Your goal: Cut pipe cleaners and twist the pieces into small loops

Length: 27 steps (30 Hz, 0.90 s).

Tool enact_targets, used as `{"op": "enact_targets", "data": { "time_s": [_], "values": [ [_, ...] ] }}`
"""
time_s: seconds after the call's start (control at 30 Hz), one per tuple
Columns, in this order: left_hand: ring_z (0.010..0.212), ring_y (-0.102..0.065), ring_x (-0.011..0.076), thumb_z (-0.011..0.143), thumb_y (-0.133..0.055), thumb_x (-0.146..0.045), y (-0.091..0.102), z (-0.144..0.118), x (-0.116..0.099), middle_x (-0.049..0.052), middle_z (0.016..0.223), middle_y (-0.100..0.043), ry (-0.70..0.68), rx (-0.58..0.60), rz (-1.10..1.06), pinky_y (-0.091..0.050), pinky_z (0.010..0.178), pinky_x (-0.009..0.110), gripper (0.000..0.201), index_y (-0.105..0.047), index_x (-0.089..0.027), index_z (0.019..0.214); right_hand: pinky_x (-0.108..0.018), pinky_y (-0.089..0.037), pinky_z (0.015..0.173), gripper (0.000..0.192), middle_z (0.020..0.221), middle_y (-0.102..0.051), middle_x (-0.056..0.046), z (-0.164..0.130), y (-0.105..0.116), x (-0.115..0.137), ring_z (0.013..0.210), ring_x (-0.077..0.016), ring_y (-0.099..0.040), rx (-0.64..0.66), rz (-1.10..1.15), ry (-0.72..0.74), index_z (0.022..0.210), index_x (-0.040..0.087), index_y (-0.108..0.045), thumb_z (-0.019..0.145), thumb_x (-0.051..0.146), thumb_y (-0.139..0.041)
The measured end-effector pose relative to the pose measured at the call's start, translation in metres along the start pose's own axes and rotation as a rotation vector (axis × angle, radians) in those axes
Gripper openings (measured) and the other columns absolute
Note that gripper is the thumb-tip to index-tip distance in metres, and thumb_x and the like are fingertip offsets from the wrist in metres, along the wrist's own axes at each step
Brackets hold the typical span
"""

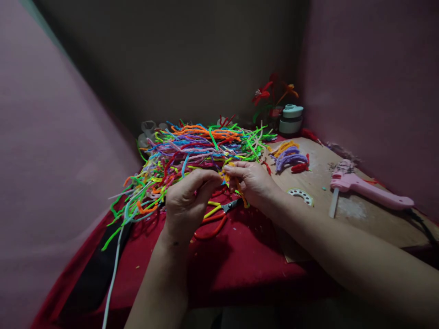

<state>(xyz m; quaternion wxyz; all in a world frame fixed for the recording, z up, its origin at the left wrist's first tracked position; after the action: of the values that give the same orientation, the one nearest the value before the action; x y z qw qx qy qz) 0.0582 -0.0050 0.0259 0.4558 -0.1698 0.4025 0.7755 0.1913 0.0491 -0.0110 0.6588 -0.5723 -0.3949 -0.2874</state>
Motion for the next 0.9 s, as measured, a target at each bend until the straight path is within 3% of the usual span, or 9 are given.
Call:
{"op": "enact_targets", "data": {
  "time_s": [0.13,0.23,0.47,0.63,0.9],
  "values": [
    [0.078,-0.059,0.0134,0.084,-0.051,-0.018,-0.004,0.001,0.011,0.004,0.087,-0.066,-0.277,0.129,0.411,-0.043,0.072,0.021,0.017,-0.067,-0.02,0.09,-0.024,-0.029,0.044,0.017,0.047,-0.049,0.004,-0.002,0.0,0.001,0.041,-0.0069,-0.041,-0.006,-0.072,0.038,0.055,0.015,-0.054,0.06,0.025,-0.068],
    [0.077,-0.059,0.0136,0.086,-0.047,-0.017,-0.011,0.0,0.018,0.006,0.086,-0.064,-0.36,0.131,0.633,-0.042,0.067,0.021,0.019,-0.065,-0.019,0.09,-0.024,-0.027,0.045,0.018,0.045,-0.047,0.004,-0.005,-0.001,0.002,0.041,-0.007,-0.04,-0.028,-0.112,0.058,0.054,0.016,-0.053,0.062,0.025,-0.067],
    [0.071,-0.056,0.0127,0.087,-0.043,-0.016,-0.019,-0.004,0.019,0.003,0.077,-0.06,-0.394,0.113,0.656,-0.041,0.065,0.022,0.016,-0.058,-0.018,0.081,-0.024,-0.03,0.046,0.013,0.047,-0.049,0.005,-0.006,-0.001,-0.001,0.043,-0.0073,-0.041,-0.067,-0.18,0.104,0.058,0.016,-0.055,0.064,0.022,-0.064],
    [0.066,-0.051,0.0146,0.086,-0.041,-0.013,-0.024,-0.007,0.013,0.004,0.072,-0.055,-0.359,0.139,0.836,-0.037,0.061,0.025,0.018,-0.055,-0.017,0.074,-0.023,-0.032,0.047,0.011,0.049,-0.051,0.005,-0.007,-0.002,0.0,0.045,-0.007,-0.042,-0.095,-0.239,0.146,0.057,0.015,-0.056,0.063,0.02,-0.063],
    [0.069,-0.051,0.0187,0.088,-0.038,-0.013,-0.033,-0.013,0.003,0.007,0.073,-0.055,-0.384,0.124,0.903,-0.04,0.062,0.028,0.018,-0.055,-0.015,0.083,-0.023,-0.034,0.047,0.01,0.048,-0.05,0.005,-0.007,-0.003,-0.001,0.045,-0.007,-0.043,-0.101,-0.197,0.116,0.055,0.015,-0.054,0.06,0.018,-0.063]
  ]
}}
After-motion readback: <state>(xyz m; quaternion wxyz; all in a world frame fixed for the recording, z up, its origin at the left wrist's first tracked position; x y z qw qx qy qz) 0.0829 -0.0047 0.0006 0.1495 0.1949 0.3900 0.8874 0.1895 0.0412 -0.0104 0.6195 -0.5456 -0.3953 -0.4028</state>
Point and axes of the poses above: each hand's wrist, its own z-axis towards the middle knuckle, its own y-axis out of the back of the hand, x = y × z, the point moved 1 cm from there along z, towards the middle knuckle
